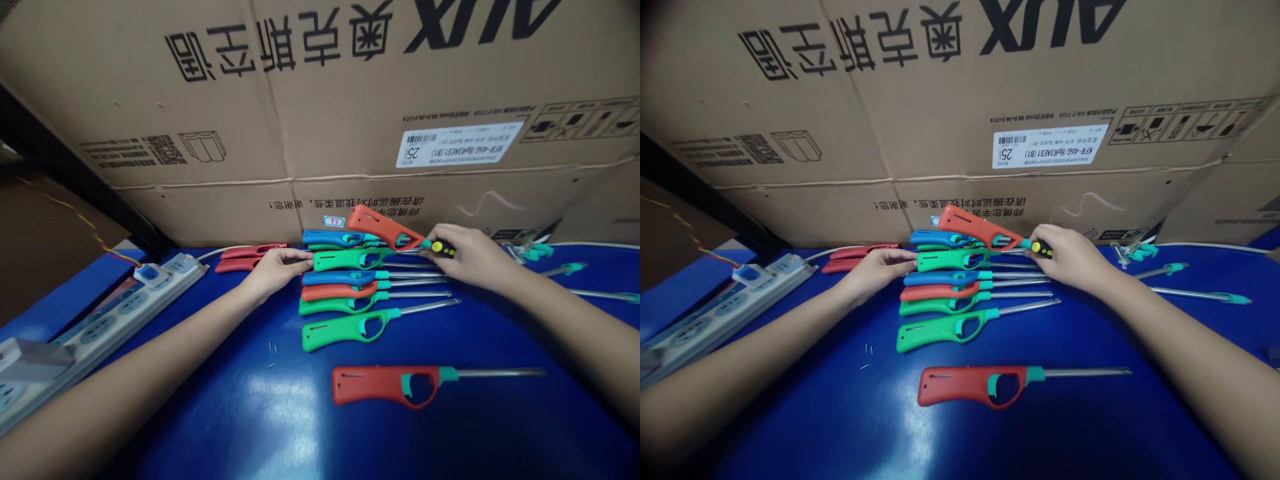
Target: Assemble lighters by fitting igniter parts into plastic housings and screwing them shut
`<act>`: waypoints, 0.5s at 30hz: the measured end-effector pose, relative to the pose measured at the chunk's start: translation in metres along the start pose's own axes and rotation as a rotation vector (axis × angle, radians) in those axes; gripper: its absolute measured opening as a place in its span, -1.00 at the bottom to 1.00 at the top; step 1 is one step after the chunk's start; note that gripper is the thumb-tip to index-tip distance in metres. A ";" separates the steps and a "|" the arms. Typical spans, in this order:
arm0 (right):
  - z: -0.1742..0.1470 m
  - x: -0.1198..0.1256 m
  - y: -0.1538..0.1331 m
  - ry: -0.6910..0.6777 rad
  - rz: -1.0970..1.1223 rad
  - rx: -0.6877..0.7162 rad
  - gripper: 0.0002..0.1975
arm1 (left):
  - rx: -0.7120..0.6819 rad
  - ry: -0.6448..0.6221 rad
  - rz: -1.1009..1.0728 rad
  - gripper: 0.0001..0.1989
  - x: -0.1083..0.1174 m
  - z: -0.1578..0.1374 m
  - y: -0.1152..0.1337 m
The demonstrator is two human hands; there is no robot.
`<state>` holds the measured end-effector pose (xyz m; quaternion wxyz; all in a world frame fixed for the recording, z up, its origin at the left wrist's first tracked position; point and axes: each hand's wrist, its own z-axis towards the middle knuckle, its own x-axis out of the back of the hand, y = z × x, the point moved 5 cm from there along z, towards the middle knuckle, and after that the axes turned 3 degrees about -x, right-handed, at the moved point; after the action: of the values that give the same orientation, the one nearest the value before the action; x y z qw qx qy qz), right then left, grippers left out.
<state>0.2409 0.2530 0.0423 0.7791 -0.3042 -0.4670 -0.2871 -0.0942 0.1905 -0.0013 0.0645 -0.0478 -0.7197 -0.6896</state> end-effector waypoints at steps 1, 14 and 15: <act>0.000 0.000 0.000 -0.005 -0.003 -0.003 -0.75 | -0.001 0.001 -0.012 -0.57 0.000 0.000 -0.001; -0.003 0.000 0.019 -0.080 -0.053 -0.122 -0.71 | -0.154 -0.004 0.003 -0.46 0.000 0.000 -0.002; -0.003 0.000 0.018 -0.095 -0.058 -0.130 -0.70 | -0.152 -0.019 0.024 -0.47 0.001 0.001 -0.002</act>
<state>0.2557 0.2628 0.0372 0.7260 -0.3537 -0.4925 -0.3243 -0.0952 0.1912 -0.0036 0.0623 -0.0678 -0.6651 -0.7410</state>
